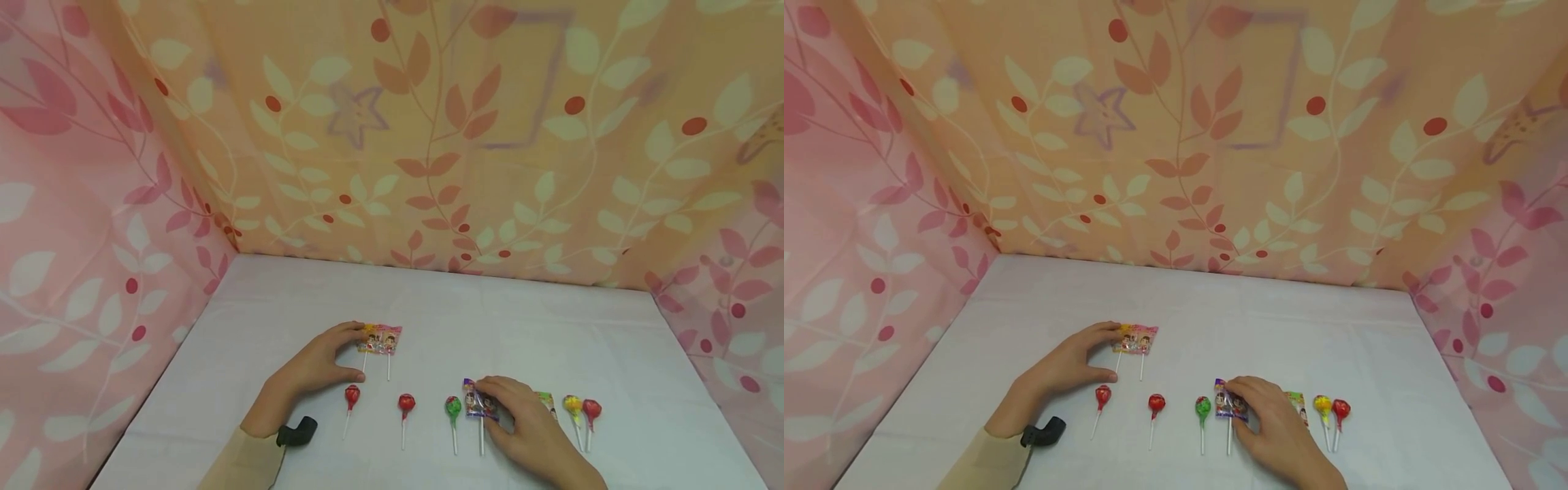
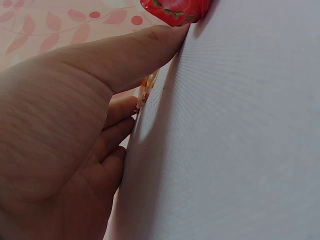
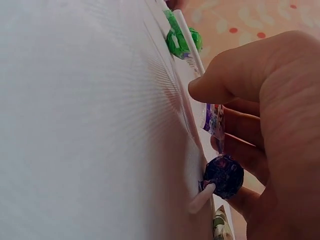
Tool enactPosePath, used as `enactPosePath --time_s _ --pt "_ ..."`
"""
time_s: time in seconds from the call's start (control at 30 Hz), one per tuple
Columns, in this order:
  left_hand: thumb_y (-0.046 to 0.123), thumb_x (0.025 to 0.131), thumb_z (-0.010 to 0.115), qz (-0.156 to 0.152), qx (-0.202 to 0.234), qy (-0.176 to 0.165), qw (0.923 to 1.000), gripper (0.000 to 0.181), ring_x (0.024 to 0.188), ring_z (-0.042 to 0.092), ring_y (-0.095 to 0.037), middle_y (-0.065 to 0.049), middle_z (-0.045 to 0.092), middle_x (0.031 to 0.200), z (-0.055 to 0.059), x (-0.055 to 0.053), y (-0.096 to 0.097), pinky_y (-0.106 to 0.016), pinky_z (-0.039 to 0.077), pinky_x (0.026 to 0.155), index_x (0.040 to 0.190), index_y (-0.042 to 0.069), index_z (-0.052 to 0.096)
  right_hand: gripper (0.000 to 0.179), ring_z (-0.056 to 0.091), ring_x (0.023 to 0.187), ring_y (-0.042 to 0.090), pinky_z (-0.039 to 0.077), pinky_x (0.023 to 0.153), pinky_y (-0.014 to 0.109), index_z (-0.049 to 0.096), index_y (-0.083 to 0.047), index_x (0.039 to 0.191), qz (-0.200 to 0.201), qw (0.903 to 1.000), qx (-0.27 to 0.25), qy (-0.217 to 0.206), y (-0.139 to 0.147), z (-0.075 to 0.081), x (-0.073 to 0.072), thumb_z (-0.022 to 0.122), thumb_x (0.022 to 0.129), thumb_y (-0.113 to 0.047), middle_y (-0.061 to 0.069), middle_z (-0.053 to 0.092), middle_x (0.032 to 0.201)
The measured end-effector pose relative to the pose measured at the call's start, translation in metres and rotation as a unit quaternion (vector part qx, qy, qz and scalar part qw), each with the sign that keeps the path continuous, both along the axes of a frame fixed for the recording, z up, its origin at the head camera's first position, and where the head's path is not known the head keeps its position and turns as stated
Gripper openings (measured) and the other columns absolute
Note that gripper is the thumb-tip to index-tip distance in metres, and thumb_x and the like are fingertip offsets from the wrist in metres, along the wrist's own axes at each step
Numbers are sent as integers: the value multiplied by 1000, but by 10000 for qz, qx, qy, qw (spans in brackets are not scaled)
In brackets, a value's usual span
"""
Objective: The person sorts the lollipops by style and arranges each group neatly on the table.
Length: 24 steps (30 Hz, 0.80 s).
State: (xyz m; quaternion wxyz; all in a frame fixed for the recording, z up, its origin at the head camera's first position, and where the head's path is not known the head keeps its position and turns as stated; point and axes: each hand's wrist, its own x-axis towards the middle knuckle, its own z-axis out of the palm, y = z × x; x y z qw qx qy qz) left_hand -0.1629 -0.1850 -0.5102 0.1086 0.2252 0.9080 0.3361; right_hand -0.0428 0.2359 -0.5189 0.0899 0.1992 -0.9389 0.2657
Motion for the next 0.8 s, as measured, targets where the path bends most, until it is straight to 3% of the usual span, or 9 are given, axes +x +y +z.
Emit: enactPosePath --time_s 0.13,0.27,0.43,0.53,0.8 --pt "42 81 98 50 -44 5 10000 80 158 39 -31 2 47 168 1 1 1 -59 38 125 152 24 65 66 61 137 20 30 119 11 72 -22 140 191 9995 -201 129 0 1 -2 93 80 -8 -9 67 145" --pt "43 81 98 78 -26 -4 10000 81 159 39 -32 0 47 169 0 1 1 -59 37 126 152 22 65 66 62 136 23 20 118 5 72 -20 140 310 9986 -317 301 -1 3 -3 92 79 -5 -6 67 145" --pt "44 81 98 67 -40 -1 10000 82 160 38 -32 0 47 169 0 0 1 -59 36 127 153 22 65 65 63 133 25 24 119 8 73 -18 139 445 9968 -283 598 -5 8 -5 92 78 -5 -4 68 143" --pt "42 81 98 52 -19 48 10000 81 159 39 -33 -1 47 169 0 0 1 -60 37 126 152 21 65 63 64 133 25 32 119 16 73 -17 138 534 9958 -162 726 -8 10 -8 91 79 -7 -4 69 142" --pt "42 81 99 85 -16 74 9999 81 158 40 -32 0 49 168 -1 1 2 -59 38 125 152 22 66 60 62 134 21 43 115 33 72 -19 140 542 9957 -24 745 -15 18 -20 89 83 -12 -8 68 142"
